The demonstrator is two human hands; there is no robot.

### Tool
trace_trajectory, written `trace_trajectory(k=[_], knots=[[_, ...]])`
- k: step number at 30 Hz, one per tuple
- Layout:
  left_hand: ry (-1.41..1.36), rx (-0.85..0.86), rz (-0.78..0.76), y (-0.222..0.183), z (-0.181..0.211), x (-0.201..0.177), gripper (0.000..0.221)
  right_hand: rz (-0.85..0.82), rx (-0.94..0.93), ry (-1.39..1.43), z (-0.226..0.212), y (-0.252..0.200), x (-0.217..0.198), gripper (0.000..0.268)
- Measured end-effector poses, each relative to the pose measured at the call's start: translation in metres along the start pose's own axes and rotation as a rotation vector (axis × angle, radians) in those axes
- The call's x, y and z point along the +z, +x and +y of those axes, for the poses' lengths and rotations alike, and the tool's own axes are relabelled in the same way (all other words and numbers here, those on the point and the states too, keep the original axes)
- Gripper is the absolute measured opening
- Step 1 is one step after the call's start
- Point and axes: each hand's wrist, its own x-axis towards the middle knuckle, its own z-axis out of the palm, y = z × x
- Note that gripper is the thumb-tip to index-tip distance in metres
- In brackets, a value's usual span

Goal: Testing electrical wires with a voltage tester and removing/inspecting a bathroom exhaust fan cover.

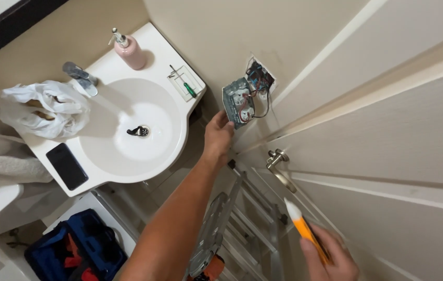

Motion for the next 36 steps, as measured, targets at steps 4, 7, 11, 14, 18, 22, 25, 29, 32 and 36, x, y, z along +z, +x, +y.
trace_trajectory(k=[4, 7, 11, 14, 18, 22, 25, 29, 32, 36], knots=[[-0.032, -0.045, -0.017, -0.006, 0.009, 0.000, 0.052, -0.047, 0.069, 0.012, -0.001, 0.044, 0.032, 0.040], [0.024, 0.039, -0.057, -0.002, 0.005, -0.006, 0.052, -0.091, -0.074, 0.016, -0.023, 0.061, 0.044, 0.035], [0.012, 0.039, -0.083, 0.006, 0.005, -0.003, 0.036, -0.074, -0.123, 0.176, -0.035, 0.074, 0.052, 0.036], [0.050, 0.068, -0.073, 0.005, -0.004, -0.005, 0.029, -0.064, -0.094, 0.157, -0.031, 0.071, 0.051, 0.036], [0.109, 0.069, -0.037, -0.007, 0.010, 0.000, 0.027, -0.076, -0.073, 0.160, -0.031, 0.067, 0.047, 0.039], [0.093, 0.097, -0.027, -0.010, 0.015, 0.004, 0.024, -0.085, -0.119, 0.161, -0.021, 0.065, 0.044, 0.036], [-0.090, -0.080, -0.071, -0.010, 0.025, 0.003, 0.041, -0.083, -0.062, 0.124, -0.022, 0.060, 0.040, 0.033], [-0.112, -0.117, -0.220, 0.003, 0.008, 0.005, 0.049, -0.072, -0.029, 0.132, -0.011, 0.048, 0.031, 0.034], [-0.138, -0.124, -0.295, 0.013, -0.009, 0.005, 0.042, -0.040, 0.013, 0.125, 0.002, 0.042, 0.026, 0.035], [-0.195, -0.096, -0.439, 0.015, -0.021, -0.003, 0.032, -0.009, 0.006, 0.118, 0.023, 0.036, 0.020, 0.037]])
